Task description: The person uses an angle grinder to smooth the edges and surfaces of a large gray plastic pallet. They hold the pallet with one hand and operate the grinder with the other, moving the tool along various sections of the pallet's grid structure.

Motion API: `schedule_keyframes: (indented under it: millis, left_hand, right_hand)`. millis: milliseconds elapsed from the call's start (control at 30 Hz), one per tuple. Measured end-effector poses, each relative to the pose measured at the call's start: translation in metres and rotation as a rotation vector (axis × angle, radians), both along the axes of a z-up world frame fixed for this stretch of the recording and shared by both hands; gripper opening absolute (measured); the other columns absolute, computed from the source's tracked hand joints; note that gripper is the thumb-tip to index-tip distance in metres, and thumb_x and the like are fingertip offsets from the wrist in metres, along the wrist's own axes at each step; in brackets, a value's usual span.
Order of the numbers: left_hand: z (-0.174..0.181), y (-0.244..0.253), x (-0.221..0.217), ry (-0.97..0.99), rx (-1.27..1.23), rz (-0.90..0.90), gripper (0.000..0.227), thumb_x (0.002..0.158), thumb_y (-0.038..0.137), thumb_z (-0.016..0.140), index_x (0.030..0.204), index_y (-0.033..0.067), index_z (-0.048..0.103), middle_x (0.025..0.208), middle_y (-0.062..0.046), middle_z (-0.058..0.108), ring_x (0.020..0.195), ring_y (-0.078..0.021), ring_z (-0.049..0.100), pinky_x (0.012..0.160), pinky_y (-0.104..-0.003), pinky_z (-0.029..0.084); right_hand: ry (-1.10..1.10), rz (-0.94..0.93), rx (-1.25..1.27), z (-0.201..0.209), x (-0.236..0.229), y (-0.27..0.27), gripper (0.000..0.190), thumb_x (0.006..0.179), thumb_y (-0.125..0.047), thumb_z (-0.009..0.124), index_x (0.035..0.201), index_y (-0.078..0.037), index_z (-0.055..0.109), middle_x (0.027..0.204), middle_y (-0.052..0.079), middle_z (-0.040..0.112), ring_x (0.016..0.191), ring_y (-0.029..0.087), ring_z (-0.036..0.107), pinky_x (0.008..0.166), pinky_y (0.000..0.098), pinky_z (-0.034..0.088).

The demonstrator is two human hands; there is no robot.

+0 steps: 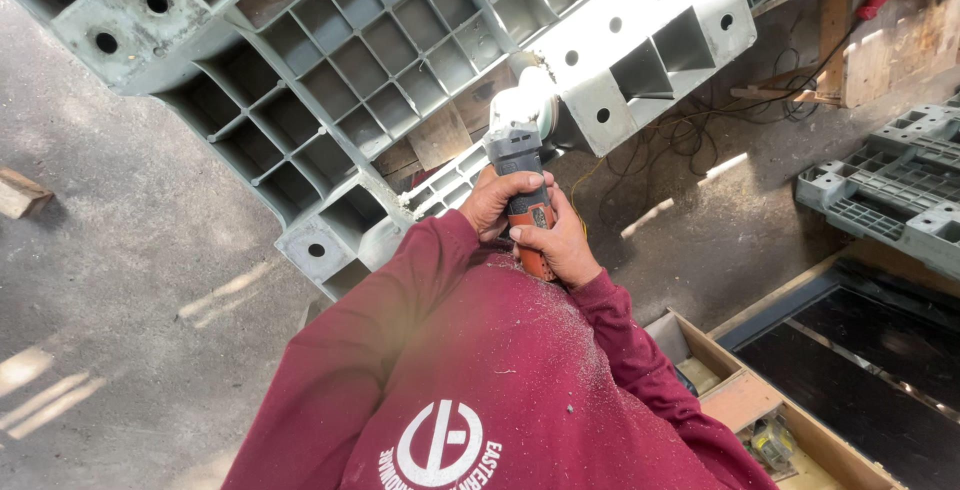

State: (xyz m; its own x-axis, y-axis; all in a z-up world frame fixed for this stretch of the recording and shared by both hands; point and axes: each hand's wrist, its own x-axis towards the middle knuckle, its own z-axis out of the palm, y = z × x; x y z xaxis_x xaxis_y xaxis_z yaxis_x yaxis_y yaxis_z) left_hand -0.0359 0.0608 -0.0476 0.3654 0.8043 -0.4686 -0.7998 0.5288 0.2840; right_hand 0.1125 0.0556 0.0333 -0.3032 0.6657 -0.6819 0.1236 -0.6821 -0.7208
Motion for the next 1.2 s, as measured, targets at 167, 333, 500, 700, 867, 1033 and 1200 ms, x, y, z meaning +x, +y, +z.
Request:
schedule_keyframes:
  millis: [167, 333, 500, 700, 867, 1033, 1200]
  left_hand:
    - [0.001, -0.003, 0.002, -0.004, 0.002, -0.013, 0.05, 0.083, 0.022, 0.079, 0.116, -0.0129, 0.065, 0.1, -0.019, 0.071, 0.089, -0.0251, 0.074, 0.083, -0.041, 0.063]
    - [0.004, -0.007, 0.003, 0.0, 0.011, -0.027, 0.052, 0.082, 0.023, 0.079, 0.116, -0.0128, 0.065, 0.1, -0.02, 0.072, 0.089, -0.025, 0.074, 0.083, -0.041, 0.064]
    - [0.006, -0.008, 0.005, 0.021, 0.018, -0.033, 0.053, 0.081, 0.025, 0.08, 0.116, -0.0124, 0.064, 0.1, -0.019, 0.072, 0.089, -0.0252, 0.074, 0.082, -0.041, 0.064]
    - [0.005, -0.01, 0.006, 0.028, 0.013, -0.052, 0.053, 0.081, 0.025, 0.08, 0.116, -0.0125, 0.065, 0.1, -0.02, 0.072, 0.088, -0.0253, 0.073, 0.082, -0.041, 0.063]
    - [0.005, -0.01, 0.007, 0.031, 0.012, -0.053, 0.054, 0.081, 0.025, 0.08, 0.116, -0.0128, 0.065, 0.1, -0.02, 0.072, 0.089, -0.0252, 0.073, 0.082, -0.041, 0.063]
    - [0.004, -0.01, 0.006, 0.038, 0.017, -0.057, 0.053, 0.081, 0.025, 0.08, 0.117, -0.0119, 0.065, 0.1, -0.019, 0.072, 0.089, -0.0253, 0.073, 0.083, -0.041, 0.063]
    - [0.004, -0.01, 0.006, 0.017, 0.02, -0.053, 0.053, 0.082, 0.025, 0.08, 0.117, -0.0124, 0.065, 0.1, -0.019, 0.072, 0.09, -0.0249, 0.073, 0.084, -0.04, 0.063]
  right_hand:
    - [-0.001, 0.003, 0.011, 0.0, 0.005, -0.004, 0.072, 0.079, -0.006, 0.076, 0.141, -0.004, 0.039, 0.104, 0.014, 0.062, 0.069, 0.019, 0.07, 0.062, 0.0335, 0.061]
    - [-0.006, -0.002, 0.013, 0.001, 0.007, -0.007, 0.071, 0.078, -0.006, 0.075, 0.14, -0.004, 0.04, 0.103, 0.013, 0.063, 0.069, 0.019, 0.069, 0.061, 0.0334, 0.061]
    - [-0.013, -0.008, 0.015, 0.001, 0.009, -0.011, 0.071, 0.078, -0.006, 0.076, 0.14, -0.004, 0.041, 0.104, 0.013, 0.063, 0.07, 0.019, 0.069, 0.062, 0.0333, 0.061]
    - [-0.011, -0.009, 0.024, 0.0, 0.01, -0.013, 0.069, 0.078, -0.005, 0.076, 0.139, -0.003, 0.042, 0.104, 0.013, 0.063, 0.07, 0.02, 0.07, 0.062, 0.0337, 0.061]
    - [-0.015, -0.014, 0.019, 0.001, 0.011, -0.015, 0.069, 0.078, -0.005, 0.075, 0.138, -0.004, 0.042, 0.103, 0.013, 0.063, 0.069, 0.02, 0.07, 0.061, 0.0334, 0.061]
    - [0.001, -0.029, 0.006, 0.001, 0.01, -0.015, 0.07, 0.078, -0.005, 0.075, 0.139, -0.005, 0.041, 0.102, 0.013, 0.063, 0.069, 0.02, 0.07, 0.061, 0.0338, 0.061]
    - [0.015, -0.043, -0.003, 0.001, 0.01, -0.015, 0.071, 0.078, -0.004, 0.075, 0.141, -0.006, 0.041, 0.103, 0.013, 0.062, 0.069, 0.019, 0.069, 0.061, 0.0333, 0.06]
